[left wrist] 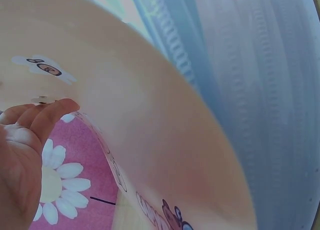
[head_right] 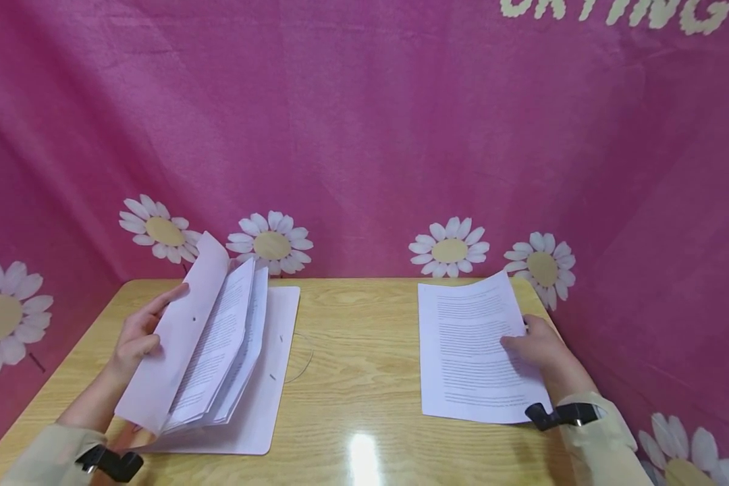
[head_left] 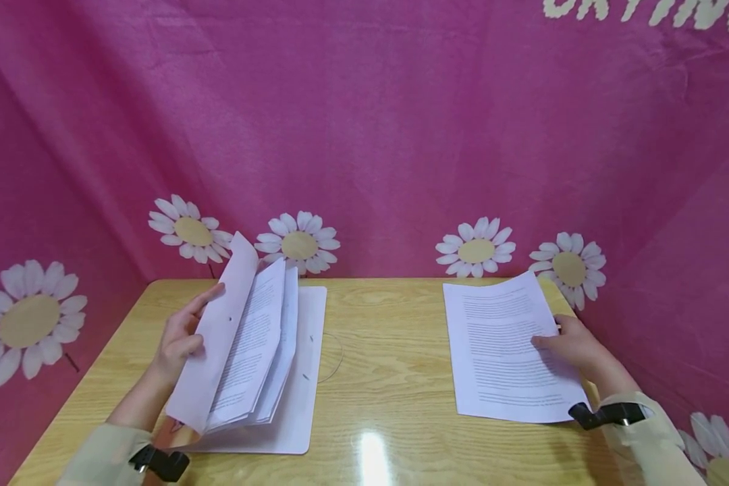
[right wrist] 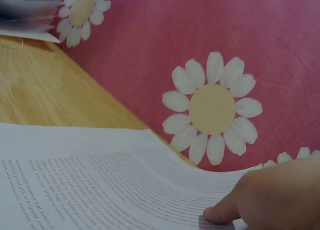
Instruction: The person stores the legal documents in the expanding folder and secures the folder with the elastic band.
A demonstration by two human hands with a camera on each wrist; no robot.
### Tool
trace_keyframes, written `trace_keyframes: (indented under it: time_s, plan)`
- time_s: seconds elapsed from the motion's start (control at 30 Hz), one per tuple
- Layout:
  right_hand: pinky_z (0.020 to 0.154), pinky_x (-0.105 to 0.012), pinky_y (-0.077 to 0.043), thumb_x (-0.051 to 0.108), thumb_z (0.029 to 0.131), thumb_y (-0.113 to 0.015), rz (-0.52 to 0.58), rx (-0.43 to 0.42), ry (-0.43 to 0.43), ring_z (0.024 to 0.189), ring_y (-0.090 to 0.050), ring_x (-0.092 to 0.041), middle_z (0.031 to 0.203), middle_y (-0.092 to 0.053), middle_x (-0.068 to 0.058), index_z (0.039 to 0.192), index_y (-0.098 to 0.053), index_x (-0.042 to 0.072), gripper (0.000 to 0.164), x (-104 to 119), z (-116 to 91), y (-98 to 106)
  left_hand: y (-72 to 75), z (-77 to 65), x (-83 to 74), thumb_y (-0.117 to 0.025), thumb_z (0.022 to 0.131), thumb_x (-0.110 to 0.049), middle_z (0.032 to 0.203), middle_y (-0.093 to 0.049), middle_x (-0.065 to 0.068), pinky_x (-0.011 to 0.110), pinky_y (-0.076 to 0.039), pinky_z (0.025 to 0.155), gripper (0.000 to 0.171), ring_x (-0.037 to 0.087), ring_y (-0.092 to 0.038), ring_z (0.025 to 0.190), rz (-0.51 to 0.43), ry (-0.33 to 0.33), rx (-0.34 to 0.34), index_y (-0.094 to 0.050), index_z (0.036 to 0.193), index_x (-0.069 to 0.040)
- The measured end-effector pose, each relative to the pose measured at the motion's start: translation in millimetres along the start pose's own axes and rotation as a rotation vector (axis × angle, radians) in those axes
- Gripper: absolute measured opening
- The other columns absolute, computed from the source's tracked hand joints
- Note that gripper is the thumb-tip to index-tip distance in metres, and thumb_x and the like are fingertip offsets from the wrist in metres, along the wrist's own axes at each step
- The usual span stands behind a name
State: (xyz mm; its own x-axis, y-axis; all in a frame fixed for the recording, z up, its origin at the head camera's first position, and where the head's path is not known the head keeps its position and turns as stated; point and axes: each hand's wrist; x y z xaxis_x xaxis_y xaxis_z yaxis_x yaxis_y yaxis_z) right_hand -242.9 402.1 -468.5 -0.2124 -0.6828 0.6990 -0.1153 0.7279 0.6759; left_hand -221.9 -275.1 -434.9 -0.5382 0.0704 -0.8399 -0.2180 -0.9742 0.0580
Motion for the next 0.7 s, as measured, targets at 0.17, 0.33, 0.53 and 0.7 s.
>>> trace_keyframes:
  time_s: [0.17, 0.33, 0.53, 0.7]
  plan:
    - [0.082, -0.04, -0.053, 0.009, 0.1, -0.066, 0.075, 0.049, 0.074, 0.097, -0.064, -0.033, 0.12, -0.06, -0.029, 0.15, -0.028, -0.018, 0.069, 8, -9, 3, -0.2, 0.1, -1.2, -0.044, 0.067, 0.012, 0.127, -0.069, 0.012, 0.022, -0.054, 0.054, 0.087, 0.019, -0.065, 0.087, 0.008, -0.005, -0.001, -0.048, 0.154, 0.006]
    - [0.071, -0.035, -0.057, 0.005, 0.099, -0.067, 0.161, 0.086, 0.113, 0.086, -0.069, -0.03, 0.11, -0.066, -0.025, 0.161, -0.01, -0.013, 0.085, 12, -15, 5, -0.5, 0.1, -1.9, -0.046, 0.067, 0.012, 0.13, -0.068, 0.012, 0.023, -0.056, 0.056, 0.088, 0.02, -0.066, 0.089, 0.017, 0.017, -0.008, -0.048, 0.155, 0.004]
    - [0.07, -0.036, -0.059, 0.001, 0.098, -0.067, 0.225, 0.064, 0.164, 0.085, -0.071, -0.031, 0.112, -0.067, -0.028, 0.165, -0.006, -0.006, 0.09, 12, -16, 4, -0.3, 0.6, -2.0, -0.046, 0.068, 0.012, 0.136, -0.066, 0.011, 0.024, -0.057, 0.058, 0.087, 0.021, -0.065, 0.094, 0.0, 0.016, -0.005, -0.047, 0.155, 0.005]
    - [0.069, -0.037, -0.06, 0.0, 0.099, -0.067, 0.264, 0.042, 0.191, 0.085, -0.073, -0.029, 0.115, -0.067, -0.03, 0.167, -0.007, -0.002, 0.091, 11, -18, -1, -0.1, 1.2, -1.5, -0.046, 0.068, 0.012, 0.132, -0.068, 0.011, 0.023, -0.055, 0.057, 0.087, 0.02, -0.065, 0.092, 0.008, -0.003, -0.003, -0.05, 0.154, 0.002]
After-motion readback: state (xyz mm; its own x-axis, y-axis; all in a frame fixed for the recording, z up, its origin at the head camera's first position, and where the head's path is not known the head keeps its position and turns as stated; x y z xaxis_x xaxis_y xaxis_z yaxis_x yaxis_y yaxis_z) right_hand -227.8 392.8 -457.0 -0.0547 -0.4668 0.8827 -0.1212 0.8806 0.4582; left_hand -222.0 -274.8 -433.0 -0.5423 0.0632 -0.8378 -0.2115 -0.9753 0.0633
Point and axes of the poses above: each hand's wrist, its own z-axis towards the middle knuckle, its own y-axis out of the back of the hand, x = y × z
